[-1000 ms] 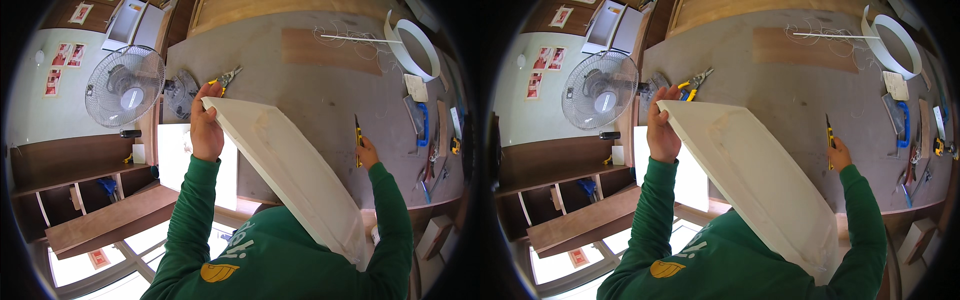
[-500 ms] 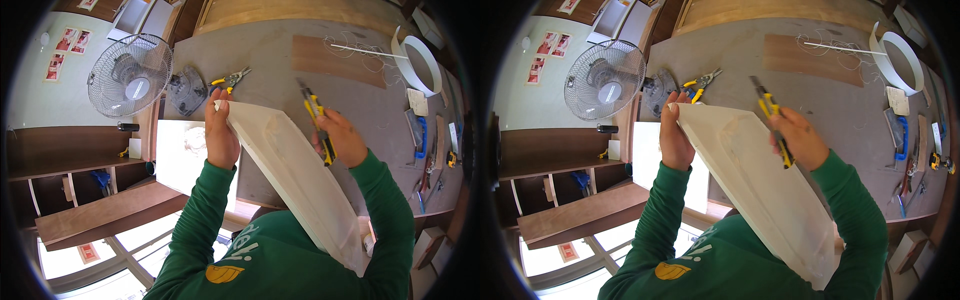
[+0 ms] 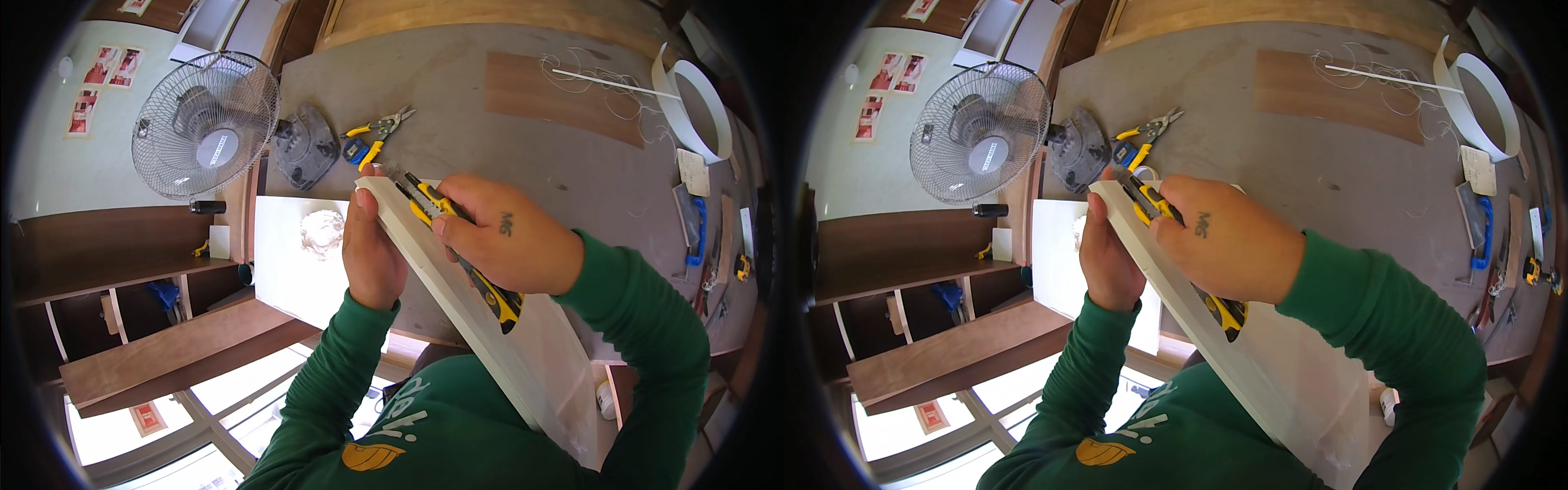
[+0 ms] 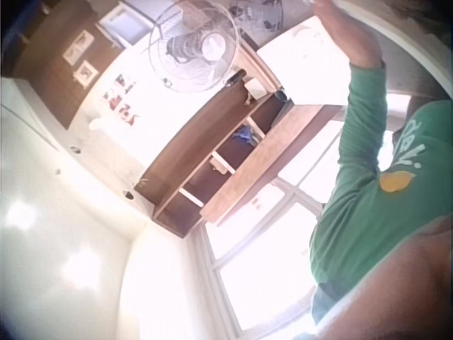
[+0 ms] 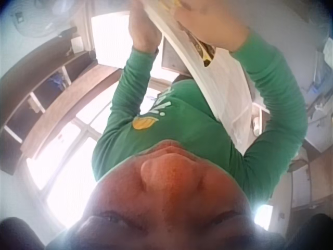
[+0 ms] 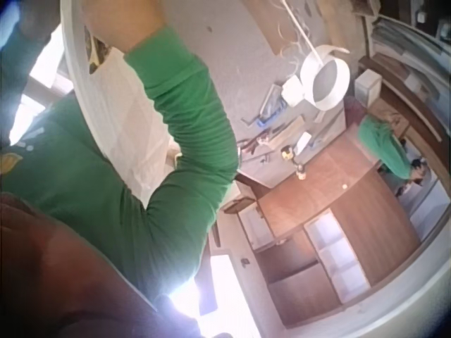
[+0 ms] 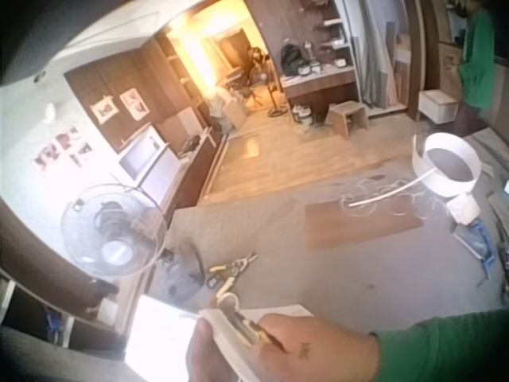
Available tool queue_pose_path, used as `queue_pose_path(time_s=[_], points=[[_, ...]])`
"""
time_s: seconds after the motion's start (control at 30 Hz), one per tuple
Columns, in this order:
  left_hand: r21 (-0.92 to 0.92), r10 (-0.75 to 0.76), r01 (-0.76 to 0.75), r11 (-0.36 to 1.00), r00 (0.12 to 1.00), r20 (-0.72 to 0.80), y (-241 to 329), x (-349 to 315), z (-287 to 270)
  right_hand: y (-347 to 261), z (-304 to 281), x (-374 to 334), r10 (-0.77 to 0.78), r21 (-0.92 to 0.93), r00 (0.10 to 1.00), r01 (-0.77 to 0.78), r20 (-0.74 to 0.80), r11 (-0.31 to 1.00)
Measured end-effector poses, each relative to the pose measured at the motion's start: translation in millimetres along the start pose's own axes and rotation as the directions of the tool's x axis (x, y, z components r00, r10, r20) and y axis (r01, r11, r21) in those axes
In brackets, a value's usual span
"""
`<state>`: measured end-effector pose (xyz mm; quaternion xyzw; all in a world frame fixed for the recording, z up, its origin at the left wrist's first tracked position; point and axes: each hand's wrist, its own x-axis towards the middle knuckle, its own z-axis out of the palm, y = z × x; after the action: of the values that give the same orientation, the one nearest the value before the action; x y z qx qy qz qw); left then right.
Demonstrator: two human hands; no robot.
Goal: The person trims the edges of a white rectangular board using a utility knife, running the blade along the sides to remove excess material.
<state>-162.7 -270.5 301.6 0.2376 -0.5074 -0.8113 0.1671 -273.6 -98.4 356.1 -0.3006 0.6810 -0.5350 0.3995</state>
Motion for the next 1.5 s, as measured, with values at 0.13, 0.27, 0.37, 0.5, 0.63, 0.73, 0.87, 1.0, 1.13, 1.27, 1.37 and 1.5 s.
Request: queue_pose_path(time_s=[0.13, 0.27, 0.37, 0.5, 0.63, 0.73, 0.87, 1.0, 1.13, 1.27, 1.37, 1.5], points=[[-0.038, -0.017, 0.018, 0.999, 0.999, 0.036, 2.1, 0.5, -0.5, -4.8, 0.3, 10.0, -0.045, -0.078, 0.999, 0.047, 0.030, 0.996], [-0.048, -0.027, 0.030, 0.998, 0.997, 0.069, 1.7, 1.7, -2.4, -10.9, 0.7, 16.1, -0.023, -0.088, 0.998, 0.027, 0.053, 0.996], [-0.050, -0.005, 0.010, 0.999, 0.995, 0.100, 1.2, 3.2, -3.5, -9.6, 1.7, 18.0, -0.040, -0.110, 0.998, 0.046, 0.053, 0.993], [-0.058, 0.017, -0.011, 0.998, 0.995, 0.101, 4.0, 2.4, -0.3, -9.1, 2.6, 18.2, -0.019, -0.107, 0.998, 0.024, 0.053, 0.994], [-0.058, 0.025, -0.020, 0.998, 0.995, 0.094, 4.2, 2.4, 1.2, -9.9, 2.6, 18.3, -0.025, -0.119, 0.999, 0.031, 0.047, 0.992], [-0.061, 0.016, -0.009, 0.998, 0.994, 0.112, 3.4, 3.2, -1.6, -5.5, 3.8, 19.3, -0.033, -0.135, 0.999, 0.037, 0.038, 0.990], [-0.056, 0.013, -0.007, 0.998, 0.993, 0.113, 3.1, 4.1, -1.6, -3.3, 3.7, 19.6, -0.047, -0.140, 0.998, 0.051, 0.033, 0.989], [-0.052, 0.004, 0.002, 0.999, 0.993, 0.116, 4.0, 3.5, 0.3, -5.5, 2.0, 20.1, -0.054, -0.162, 0.998, 0.057, 0.025, 0.985], [-0.039, 0.009, -0.006, 0.999, 0.997, 0.074, 2.0, 3.5, 0.3, -3.7, 2.4, 19.6, -0.062, -0.133, 0.998, 0.064, 0.018, 0.989], [-0.030, 0.023, -0.020, 0.999, 0.995, 0.097, 0.0, 5.3, -5.0, -7.1, -0.6, 19.6, -0.070, -0.162, 0.996, 0.077, 0.049, 0.984], [-0.022, 0.025, -0.024, 0.999, 0.996, 0.086, 0.8, 4.8, -3.4, -7.2, 0.1, 19.3, -0.050, -0.146, 0.997, 0.057, 0.052, 0.988], [-0.029, 0.030, -0.028, 0.999, 0.997, 0.072, 0.0, 4.6, -3.4, -8.8, 0.5, 18.5, -0.007, -0.118, 0.998, 0.014, 0.058, 0.993]])
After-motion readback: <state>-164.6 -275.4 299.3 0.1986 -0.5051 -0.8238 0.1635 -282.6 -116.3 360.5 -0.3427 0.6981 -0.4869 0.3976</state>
